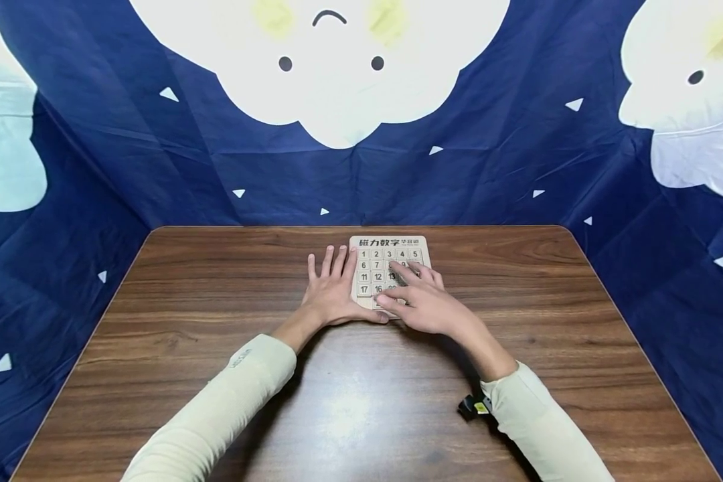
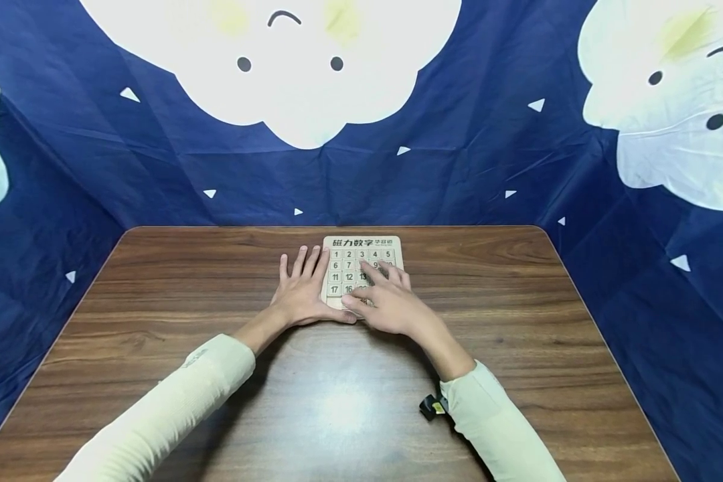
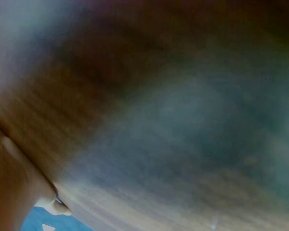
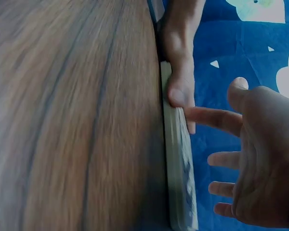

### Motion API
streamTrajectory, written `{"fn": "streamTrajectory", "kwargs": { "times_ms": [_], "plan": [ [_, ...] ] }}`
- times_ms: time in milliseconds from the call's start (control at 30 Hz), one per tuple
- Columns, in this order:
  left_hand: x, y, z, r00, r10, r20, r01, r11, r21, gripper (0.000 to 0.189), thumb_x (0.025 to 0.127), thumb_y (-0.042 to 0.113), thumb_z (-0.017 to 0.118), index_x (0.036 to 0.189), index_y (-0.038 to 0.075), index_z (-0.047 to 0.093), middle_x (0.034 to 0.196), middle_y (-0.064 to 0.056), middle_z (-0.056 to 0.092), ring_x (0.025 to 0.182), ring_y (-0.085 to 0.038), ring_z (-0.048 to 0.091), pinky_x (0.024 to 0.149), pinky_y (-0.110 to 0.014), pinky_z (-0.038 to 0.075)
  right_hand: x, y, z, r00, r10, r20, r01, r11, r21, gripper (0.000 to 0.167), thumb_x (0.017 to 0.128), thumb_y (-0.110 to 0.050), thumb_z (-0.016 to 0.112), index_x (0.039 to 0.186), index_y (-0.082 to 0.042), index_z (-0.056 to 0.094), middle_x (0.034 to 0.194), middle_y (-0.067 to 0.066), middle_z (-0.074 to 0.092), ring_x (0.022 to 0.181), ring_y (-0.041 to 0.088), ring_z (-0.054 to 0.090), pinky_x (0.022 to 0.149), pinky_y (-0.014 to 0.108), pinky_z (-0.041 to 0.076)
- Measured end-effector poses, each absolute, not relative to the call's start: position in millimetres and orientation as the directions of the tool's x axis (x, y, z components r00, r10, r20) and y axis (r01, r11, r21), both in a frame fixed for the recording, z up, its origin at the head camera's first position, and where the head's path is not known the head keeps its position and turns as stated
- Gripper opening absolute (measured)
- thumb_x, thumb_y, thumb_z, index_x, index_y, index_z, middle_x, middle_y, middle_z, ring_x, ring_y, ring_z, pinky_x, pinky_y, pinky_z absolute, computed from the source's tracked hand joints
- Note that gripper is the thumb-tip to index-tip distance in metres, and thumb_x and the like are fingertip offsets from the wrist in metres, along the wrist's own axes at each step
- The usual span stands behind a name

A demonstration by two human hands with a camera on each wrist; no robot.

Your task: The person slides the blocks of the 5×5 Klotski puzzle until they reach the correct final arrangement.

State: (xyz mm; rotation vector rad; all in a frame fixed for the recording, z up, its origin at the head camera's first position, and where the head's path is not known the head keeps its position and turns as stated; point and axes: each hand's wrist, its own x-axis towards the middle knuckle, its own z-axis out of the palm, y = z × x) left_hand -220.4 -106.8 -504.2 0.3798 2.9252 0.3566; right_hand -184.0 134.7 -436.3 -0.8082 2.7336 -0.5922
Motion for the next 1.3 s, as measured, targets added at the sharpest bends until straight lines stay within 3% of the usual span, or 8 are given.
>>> {"fn": "streamTrajectory", "kwargs": {
  "times_ms": [200,467,733,1100,1300],
  "plan": [
    [-219,-107,-503,-0.952,0.275,-0.132,0.234,0.936,0.261,0.172,0.061,0.104,0.079,0.183,0.017,-0.006,0.192,-0.015,-0.004,0.178,-0.04,-0.013,0.139,-0.069,-0.018,-189,124,-442,-0.809,-0.569,-0.147,-0.465,0.773,-0.431,0.051,0.12,-0.06,0.041,0.155,-0.038,0.07,0.191,0.015,0.019,0.175,0.053,0.014,0.138,0.077,0.01],
    [-221,-110,-505,-0.949,0.296,-0.113,0.262,0.934,0.245,0.16,0.072,0.095,0.08,0.183,0.016,-0.004,0.192,-0.016,0.002,0.178,-0.042,-0.009,0.139,-0.071,-0.017,-176,128,-438,-0.791,-0.59,-0.161,-0.48,0.762,-0.435,0.052,0.119,-0.058,0.044,0.147,-0.03,0.078,0.19,0.014,0.023,0.174,0.055,0.013,0.139,0.077,0.008],
    [-218,-107,-506,-0.953,0.281,-0.117,0.241,0.931,0.275,0.171,0.06,0.106,0.076,0.183,0.018,-0.005,0.192,-0.016,0.0,0.179,-0.041,-0.012,0.139,-0.071,-0.017,-181,138,-434,-0.843,-0.531,-0.089,-0.451,0.787,-0.42,0.049,0.12,-0.055,0.046,0.147,-0.03,0.077,0.189,0.017,0.024,0.173,0.057,0.016,0.136,0.078,0.013],
    [-219,-106,-504,-0.955,0.274,-0.115,0.237,0.936,0.261,0.172,0.06,0.103,0.08,0.183,0.017,-0.005,0.192,-0.016,-0.001,0.179,-0.041,-0.01,0.139,-0.07,-0.017,-187,124,-440,-0.824,-0.551,-0.135,-0.457,0.785,-0.418,0.054,0.12,-0.06,0.039,0.155,-0.035,0.071,0.191,0.014,0.02,0.174,0.054,0.013,0.138,0.075,0.012],
    [-220,-108,-505,-0.955,0.273,-0.12,0.236,0.937,0.259,0.173,0.059,0.105,0.078,0.183,0.017,-0.005,0.192,-0.016,-0.002,0.179,-0.041,-0.011,0.139,-0.07,-0.018,-181,131,-436,-0.827,-0.554,-0.098,-0.465,0.771,-0.436,0.051,0.12,-0.055,0.045,0.144,-0.027,0.08,0.189,0.012,0.025,0.174,0.053,0.016,0.137,0.077,0.014]
  ]
}}
